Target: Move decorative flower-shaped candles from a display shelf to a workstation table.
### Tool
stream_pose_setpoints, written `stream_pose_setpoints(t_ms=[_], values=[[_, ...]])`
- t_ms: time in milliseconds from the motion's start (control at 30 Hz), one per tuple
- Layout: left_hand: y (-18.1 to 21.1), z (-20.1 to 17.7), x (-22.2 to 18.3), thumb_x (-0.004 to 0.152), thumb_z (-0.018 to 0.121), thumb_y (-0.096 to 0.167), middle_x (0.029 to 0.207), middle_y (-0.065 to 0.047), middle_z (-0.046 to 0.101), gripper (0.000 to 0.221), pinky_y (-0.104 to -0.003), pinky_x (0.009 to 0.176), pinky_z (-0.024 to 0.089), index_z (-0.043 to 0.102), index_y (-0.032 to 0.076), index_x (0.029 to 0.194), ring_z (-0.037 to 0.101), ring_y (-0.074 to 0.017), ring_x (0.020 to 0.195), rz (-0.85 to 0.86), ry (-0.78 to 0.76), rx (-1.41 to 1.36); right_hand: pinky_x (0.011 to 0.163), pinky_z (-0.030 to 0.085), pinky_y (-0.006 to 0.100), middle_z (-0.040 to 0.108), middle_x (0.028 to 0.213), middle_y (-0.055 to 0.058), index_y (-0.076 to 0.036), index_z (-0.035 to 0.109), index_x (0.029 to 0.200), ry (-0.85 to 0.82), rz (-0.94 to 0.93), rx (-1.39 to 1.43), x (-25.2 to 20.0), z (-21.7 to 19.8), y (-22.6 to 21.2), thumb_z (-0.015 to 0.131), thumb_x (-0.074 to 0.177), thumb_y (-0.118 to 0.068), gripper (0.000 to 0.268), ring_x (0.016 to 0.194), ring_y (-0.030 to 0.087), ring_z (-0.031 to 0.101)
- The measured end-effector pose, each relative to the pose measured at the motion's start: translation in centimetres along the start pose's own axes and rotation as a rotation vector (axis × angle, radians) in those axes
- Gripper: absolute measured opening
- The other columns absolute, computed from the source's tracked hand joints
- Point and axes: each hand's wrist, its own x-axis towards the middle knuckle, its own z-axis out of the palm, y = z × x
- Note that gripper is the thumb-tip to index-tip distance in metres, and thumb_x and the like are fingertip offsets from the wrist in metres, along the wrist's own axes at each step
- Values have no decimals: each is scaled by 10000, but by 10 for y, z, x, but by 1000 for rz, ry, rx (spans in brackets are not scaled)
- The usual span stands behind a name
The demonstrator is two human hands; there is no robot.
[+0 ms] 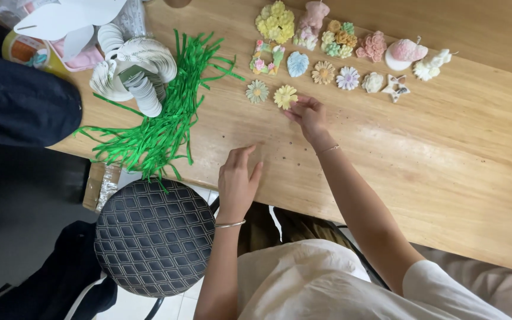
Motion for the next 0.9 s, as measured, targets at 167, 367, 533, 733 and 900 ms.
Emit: stream_pose_setpoints(t_ms=[167,367,533,733,900], values=[[-7,5,-6,912,717,142,1205,-170,649,368,-473,894,526,598,43,1247,669,-382,1052,-33,-15,-4,843,680,374,669,1046,147,69,588,1091,17,-11,-43,14,3,6,664,936,62,173,935,267,730],[-4,10,-7,916,710,145,1205,-172,653,351,-481,888,524,605,47,1237,671,-400,1027,-79,-13,4,797,690,362,694,1016,165,87,593,1109,13,-60,-94,25,5,8,671,936,45,194,878,255,741],[2,13,-3,925,704,151,1204,-161,658,339,-475,886,531,612,54,1236,673,-400,1019,-109,-26,-7,711,687,346,708,964,172,96,583,1134,-13,-78,-208,23,6,5,678,943,30,223,786,252,765],[7,16,2,922,707,144,1207,-160,662,338,-472,888,534,622,42,1233,684,-388,1015,-72,10,8,612,658,333,700,918,171,60,541,1129,8,-29,-309,27,4,4,655,948,24,217,715,255,765],[14,18,-2,917,709,135,1206,-163,660,353,-470,887,530,618,47,1246,675,-388,1016,-77,26,9,610,657,330,702,938,169,41,544,1127,41,-27,-340,21,6,-2,635,961,8,192,727,253,768]])
